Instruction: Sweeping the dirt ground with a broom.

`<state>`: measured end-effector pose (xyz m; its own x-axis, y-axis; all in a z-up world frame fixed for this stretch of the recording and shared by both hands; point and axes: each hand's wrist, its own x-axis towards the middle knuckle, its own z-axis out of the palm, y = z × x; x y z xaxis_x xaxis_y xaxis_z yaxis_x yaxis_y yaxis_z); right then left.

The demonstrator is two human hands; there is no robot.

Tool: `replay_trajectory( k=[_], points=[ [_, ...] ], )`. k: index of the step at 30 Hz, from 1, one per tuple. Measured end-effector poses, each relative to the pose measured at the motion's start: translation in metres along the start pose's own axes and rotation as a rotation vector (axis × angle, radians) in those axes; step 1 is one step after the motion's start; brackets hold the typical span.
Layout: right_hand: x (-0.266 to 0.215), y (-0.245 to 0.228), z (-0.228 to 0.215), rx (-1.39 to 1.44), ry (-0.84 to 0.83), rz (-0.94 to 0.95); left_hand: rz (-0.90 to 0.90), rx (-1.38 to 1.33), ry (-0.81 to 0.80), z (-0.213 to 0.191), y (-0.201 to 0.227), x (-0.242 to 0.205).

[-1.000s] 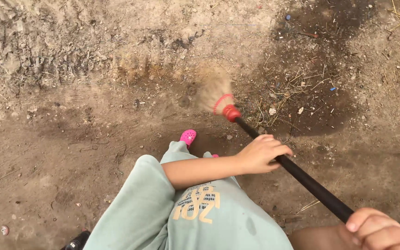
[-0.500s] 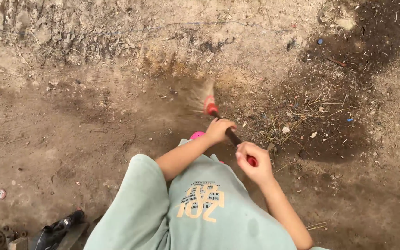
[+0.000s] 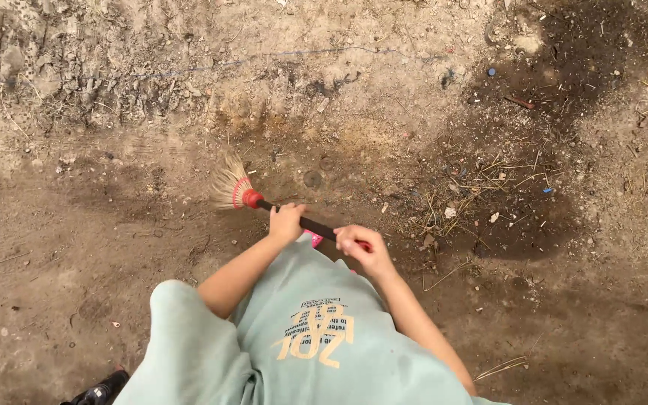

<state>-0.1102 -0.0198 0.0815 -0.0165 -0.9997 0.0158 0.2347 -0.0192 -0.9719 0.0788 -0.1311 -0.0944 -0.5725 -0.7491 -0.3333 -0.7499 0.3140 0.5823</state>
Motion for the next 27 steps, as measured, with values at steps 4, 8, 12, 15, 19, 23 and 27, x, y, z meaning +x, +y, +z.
replay_trajectory(
  k=[4, 8, 12, 15, 19, 23, 27],
  points=[
    [0.0, -0.015, -0.005, -0.404, 0.046, 0.045, 0.176, -0.108, 0.105, 0.054, 0.022, 0.06],
    [-0.014, -0.066, -0.016, -0.987, 0.07, 0.242, 0.585, -0.396, 0.113, 0.069, 0.129, 0.105],
    [-0.012, -0.142, -0.019, -0.711, 0.099, -0.182, 0.685, -0.266, 0.056, -0.013, 0.219, 0.098],
    [-0.024, -0.166, -0.029, -0.319, 0.3, -0.499, 0.692, -0.115, -0.026, -0.062, 0.235, 0.078],
    [0.006, -0.087, -0.052, -0.056, 0.363, -0.434, 0.467, 0.075, -0.004, -0.043, 0.148, 0.125],
    [0.038, -0.005, -0.045, -0.409, 0.287, -0.071, 0.286, 0.176, -0.01, 0.042, 0.049, 0.181],
    [0.009, -0.037, -0.05, -0.706, 0.318, -0.057, 0.469, 0.069, -0.076, 0.05, 0.125, 0.172]
  ],
)
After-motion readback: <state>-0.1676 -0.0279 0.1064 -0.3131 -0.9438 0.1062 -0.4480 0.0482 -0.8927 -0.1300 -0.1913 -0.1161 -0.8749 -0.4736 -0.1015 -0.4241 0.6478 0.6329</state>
